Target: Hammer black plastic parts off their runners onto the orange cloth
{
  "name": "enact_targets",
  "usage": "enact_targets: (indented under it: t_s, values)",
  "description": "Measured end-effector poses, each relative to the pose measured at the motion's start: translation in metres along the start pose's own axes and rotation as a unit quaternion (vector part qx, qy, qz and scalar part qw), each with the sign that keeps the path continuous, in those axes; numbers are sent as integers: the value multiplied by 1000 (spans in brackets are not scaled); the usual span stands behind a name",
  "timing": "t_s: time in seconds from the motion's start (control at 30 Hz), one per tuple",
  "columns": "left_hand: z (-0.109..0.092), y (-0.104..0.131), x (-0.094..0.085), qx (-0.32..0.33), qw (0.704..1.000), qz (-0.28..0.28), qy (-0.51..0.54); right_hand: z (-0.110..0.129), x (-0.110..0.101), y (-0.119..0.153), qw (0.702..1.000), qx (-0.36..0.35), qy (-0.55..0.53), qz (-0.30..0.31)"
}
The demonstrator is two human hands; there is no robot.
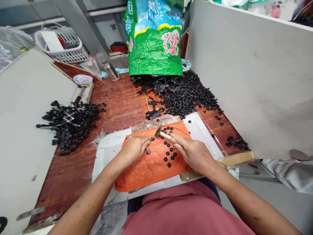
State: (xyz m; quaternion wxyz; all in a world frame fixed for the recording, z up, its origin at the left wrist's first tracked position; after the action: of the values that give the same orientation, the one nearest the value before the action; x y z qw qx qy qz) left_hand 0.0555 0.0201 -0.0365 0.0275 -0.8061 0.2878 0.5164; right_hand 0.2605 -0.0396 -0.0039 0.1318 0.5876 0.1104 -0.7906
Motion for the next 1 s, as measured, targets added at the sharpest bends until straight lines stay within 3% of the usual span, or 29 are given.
enact_targets:
  t_s: [0.27, 0.43, 0.57, 0.73, 0.9, 1.0]
  values:
    - [-2, -2, -5, -17, 1000, 10, 23, 6, -2, -1, 1000, -10, -10, -26]
    - [4, -3, -2, -14, 999, 2, 52, 12, 12, -7, 998, -20, 55, 23]
    - [6, -3, -1, -10, 998, -6, 65, 13, 6, -7, 999, -10, 45, -12]
    - [7, -2, 2, -22, 997, -8, 74, 19, 17, -9, 994, -21, 97, 46]
    - [9, -1, 1, -38, 997, -10, 68, 21, 20, -15, 996, -22, 74, 54]
    - [1, 5, -3, -17, 995, -21, 91, 18, 9, -19, 999, -12, -19, 27]
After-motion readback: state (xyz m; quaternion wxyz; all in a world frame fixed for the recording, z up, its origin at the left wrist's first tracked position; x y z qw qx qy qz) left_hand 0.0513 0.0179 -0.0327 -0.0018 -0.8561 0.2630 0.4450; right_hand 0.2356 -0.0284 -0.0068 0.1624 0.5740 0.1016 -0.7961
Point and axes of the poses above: each hand's wrist, its own y-axis away from the middle knuckle, its own x-axis out of the palm, z = x × y, the point moved 7 cm from there along -y, towards the middle knuckle, and after that the axes turned 9 degrees about y, right-handed, at the moved point
